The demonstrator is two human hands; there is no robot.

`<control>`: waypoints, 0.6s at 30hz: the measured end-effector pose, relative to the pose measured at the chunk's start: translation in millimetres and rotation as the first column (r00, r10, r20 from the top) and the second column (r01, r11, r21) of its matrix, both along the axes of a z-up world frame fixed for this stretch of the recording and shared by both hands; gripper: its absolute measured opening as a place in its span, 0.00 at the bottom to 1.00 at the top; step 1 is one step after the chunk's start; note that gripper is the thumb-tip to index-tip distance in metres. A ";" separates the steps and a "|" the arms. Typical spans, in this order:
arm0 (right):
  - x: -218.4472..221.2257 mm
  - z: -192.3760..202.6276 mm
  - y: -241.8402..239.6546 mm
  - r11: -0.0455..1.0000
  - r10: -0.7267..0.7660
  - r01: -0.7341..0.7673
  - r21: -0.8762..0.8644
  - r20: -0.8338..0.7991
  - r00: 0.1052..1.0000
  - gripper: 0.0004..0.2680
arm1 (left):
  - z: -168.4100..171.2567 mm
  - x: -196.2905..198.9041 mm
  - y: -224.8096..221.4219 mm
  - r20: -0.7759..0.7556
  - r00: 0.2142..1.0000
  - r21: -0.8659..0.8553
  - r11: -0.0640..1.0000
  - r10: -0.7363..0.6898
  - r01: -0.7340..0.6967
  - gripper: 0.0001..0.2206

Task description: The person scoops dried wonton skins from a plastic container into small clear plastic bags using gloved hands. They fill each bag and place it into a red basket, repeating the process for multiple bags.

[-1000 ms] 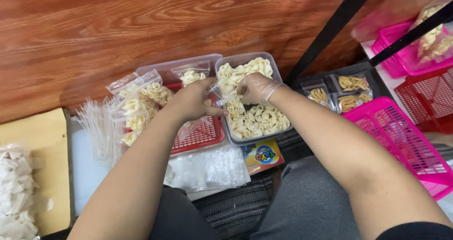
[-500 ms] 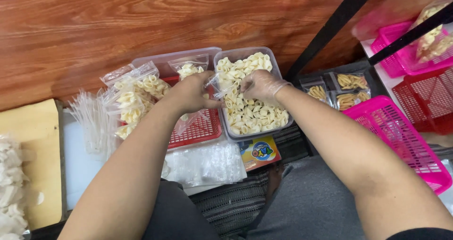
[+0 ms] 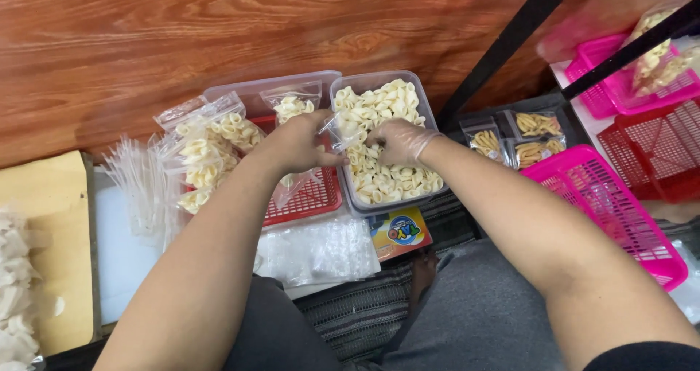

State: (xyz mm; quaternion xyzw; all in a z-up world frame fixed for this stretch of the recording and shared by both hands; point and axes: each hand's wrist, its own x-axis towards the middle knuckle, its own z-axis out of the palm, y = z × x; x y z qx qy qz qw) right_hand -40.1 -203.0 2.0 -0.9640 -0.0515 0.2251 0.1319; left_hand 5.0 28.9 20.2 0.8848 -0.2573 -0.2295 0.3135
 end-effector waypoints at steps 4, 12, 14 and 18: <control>10.1 -22.3 -5.9 0.996 -0.083 0.082 -0.023 -0.009 0.997 0.17 | -6.1 1.4 -0.3 0.000 1.000 -0.001 1.000 -0.006 0.006 0.40; 12.2 -9.8 -12.4 0.976 -0.198 0.195 0.094 0.027 0.980 0.17 | -4.9 2.1 1.6 0.008 1.000 0.018 1.000 -0.008 0.008 0.40; 14.9 -10.4 -19.6 0.958 -0.235 0.222 0.181 0.052 0.971 0.16 | -7.3 3.3 1.8 0.010 1.000 0.014 1.000 -0.005 0.004 0.40; 8.3 4.7 -12.6 0.603 -0.513 0.295 0.741 0.077 0.855 0.14 | -4.3 2.2 1.4 0.036 0.999 0.029 1.000 -0.002 0.001 0.42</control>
